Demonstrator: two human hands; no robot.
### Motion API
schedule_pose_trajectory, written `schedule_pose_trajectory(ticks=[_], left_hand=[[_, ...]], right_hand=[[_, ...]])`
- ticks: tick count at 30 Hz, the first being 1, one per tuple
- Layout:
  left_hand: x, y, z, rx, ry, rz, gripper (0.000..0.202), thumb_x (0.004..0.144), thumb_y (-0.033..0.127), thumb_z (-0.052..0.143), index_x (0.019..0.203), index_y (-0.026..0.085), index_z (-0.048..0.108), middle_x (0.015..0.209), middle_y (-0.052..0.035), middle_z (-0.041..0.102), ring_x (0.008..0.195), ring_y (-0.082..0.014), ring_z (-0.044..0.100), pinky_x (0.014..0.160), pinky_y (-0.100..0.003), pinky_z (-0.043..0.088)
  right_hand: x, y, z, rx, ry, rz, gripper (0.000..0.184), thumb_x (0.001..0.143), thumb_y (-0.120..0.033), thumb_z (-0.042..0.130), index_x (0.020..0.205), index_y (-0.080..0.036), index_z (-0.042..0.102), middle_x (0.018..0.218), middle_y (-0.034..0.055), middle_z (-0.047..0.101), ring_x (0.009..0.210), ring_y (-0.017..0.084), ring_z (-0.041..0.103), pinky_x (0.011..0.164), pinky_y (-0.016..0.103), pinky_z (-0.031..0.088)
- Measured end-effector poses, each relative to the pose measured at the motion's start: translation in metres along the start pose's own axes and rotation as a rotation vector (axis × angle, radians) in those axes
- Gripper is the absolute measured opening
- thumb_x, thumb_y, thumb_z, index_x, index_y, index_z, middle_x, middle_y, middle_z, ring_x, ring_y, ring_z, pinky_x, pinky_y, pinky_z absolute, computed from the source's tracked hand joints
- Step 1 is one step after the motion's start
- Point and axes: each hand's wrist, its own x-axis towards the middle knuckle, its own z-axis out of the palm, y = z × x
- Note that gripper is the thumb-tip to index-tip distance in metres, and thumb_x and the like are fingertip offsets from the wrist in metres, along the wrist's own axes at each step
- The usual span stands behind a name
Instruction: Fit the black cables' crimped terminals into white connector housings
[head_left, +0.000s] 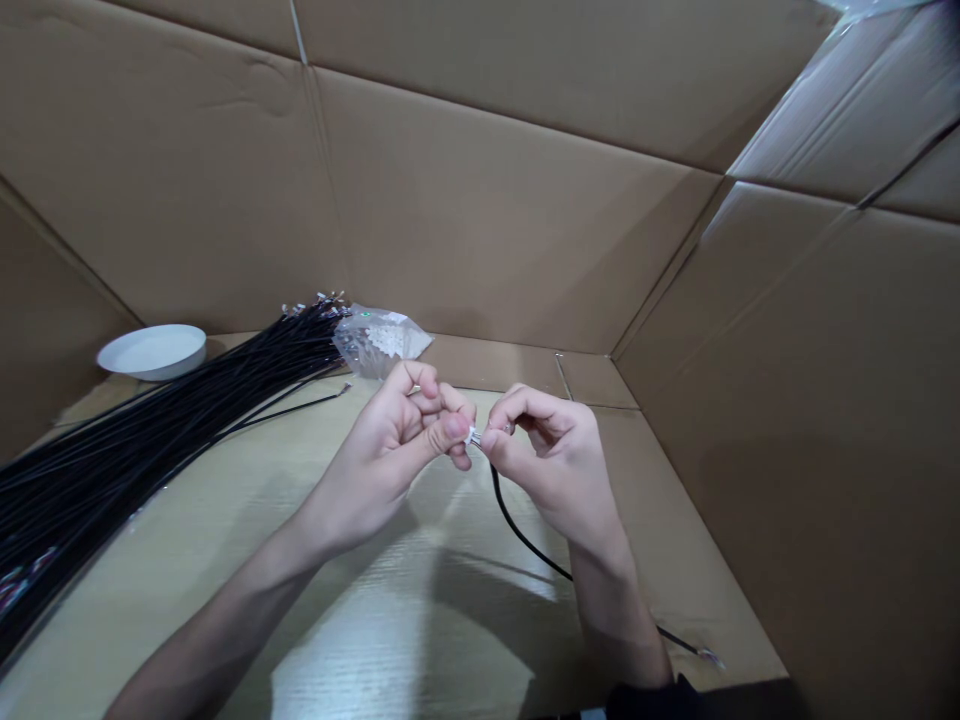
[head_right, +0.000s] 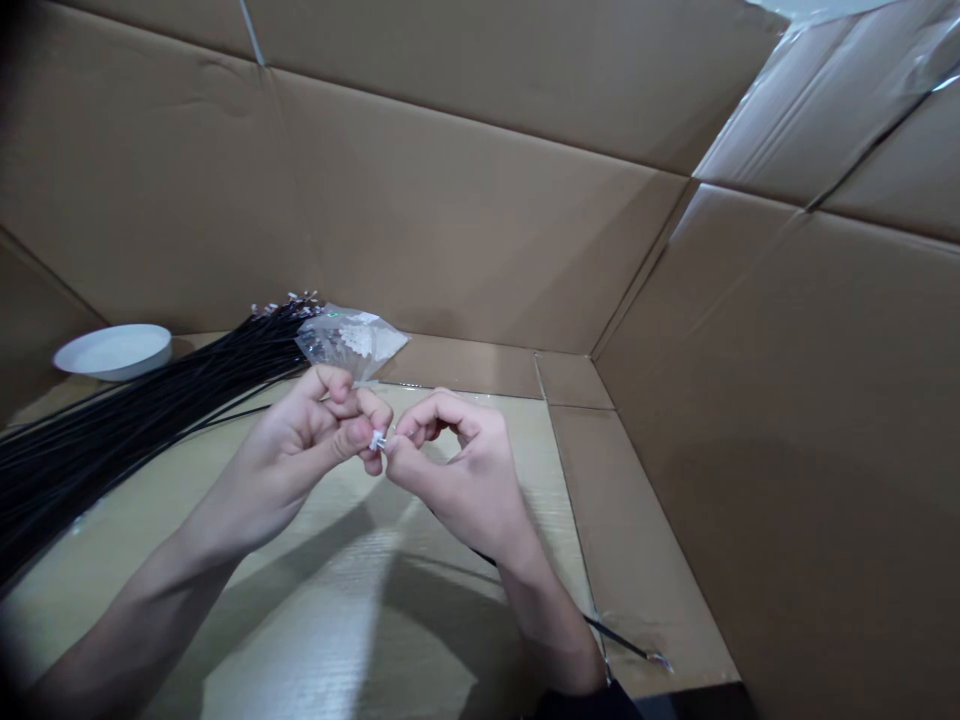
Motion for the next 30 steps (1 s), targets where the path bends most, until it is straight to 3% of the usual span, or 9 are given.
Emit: schedule_pose_trajectory(ticks=[5,11,17,22,30], left_hand=[[-0.0019,-0.0017,0.0005,0.086,0.070,0.030,0.029,0.094,0.025,0.071,0.088,0.023,0.043,0.080,0.0077,0.066,0.068,-0.0042,0.065,0.067,-0.011,0.058],[-0.0037,-0.0023,-0.0010,0.126,0.166,0.044,0.031,0.090,0.026,0.076,0.089,0.023,0.045,0.078,0.0064,0.069,0.071,-0.0051,0.065,0.067,-0.011,0.057],[-0.0002,0.0005,-0.0050,0.078,0.106,-0.013,0.037,0.087,0.027,0.080,0.086,0.022,0.043,0.076,0.0056,0.070,0.066,-0.0048,0.065,0.064,-0.011,0.057],[-0.0025,0.0015,-0.0011,0.080,0.173,0.055,0.043,0.085,0.028,0.084,0.082,0.022,0.041,0.073,0.0049,0.070,0.065,-0.0048,0.063,0.064,-0.011,0.055],[-0.0004,-0.0041,-0.0001,0.096,0.203,0.101,0.045,0.085,0.030,0.084,0.081,0.022,0.041,0.075,0.0057,0.072,0.068,-0.0037,0.067,0.065,-0.008,0.058]], right_hand=[[-0.0031,-0.0005,-0.0007,-0.168,0.014,-0.121,0.016,0.084,-0.012,0.073,0.074,-0.020,0.064,0.074,-0.0023,0.065,0.071,0.013,0.056,0.071,0.030,0.043],[-0.0072,-0.0038,-0.0071,-0.405,-0.059,-0.239,0.015,0.094,-0.014,0.071,0.084,-0.020,0.062,0.084,-0.0033,0.065,0.083,0.012,0.056,0.079,0.029,0.043],[-0.0066,-0.0029,-0.0075,-0.352,-0.103,-0.213,0.014,0.096,-0.018,0.072,0.085,-0.020,0.064,0.086,-0.0034,0.066,0.085,0.011,0.057,0.080,0.028,0.044],[-0.0045,0.0000,-0.0065,-0.178,-0.101,-0.119,0.012,0.096,-0.023,0.073,0.086,-0.020,0.068,0.084,-0.0014,0.068,0.080,0.013,0.059,0.073,0.030,0.043],[-0.0087,-0.0026,-0.0015,-0.354,-0.009,-0.204,0.014,0.098,-0.020,0.069,0.085,-0.020,0.065,0.085,-0.0015,0.066,0.083,0.013,0.057,0.077,0.030,0.043]])
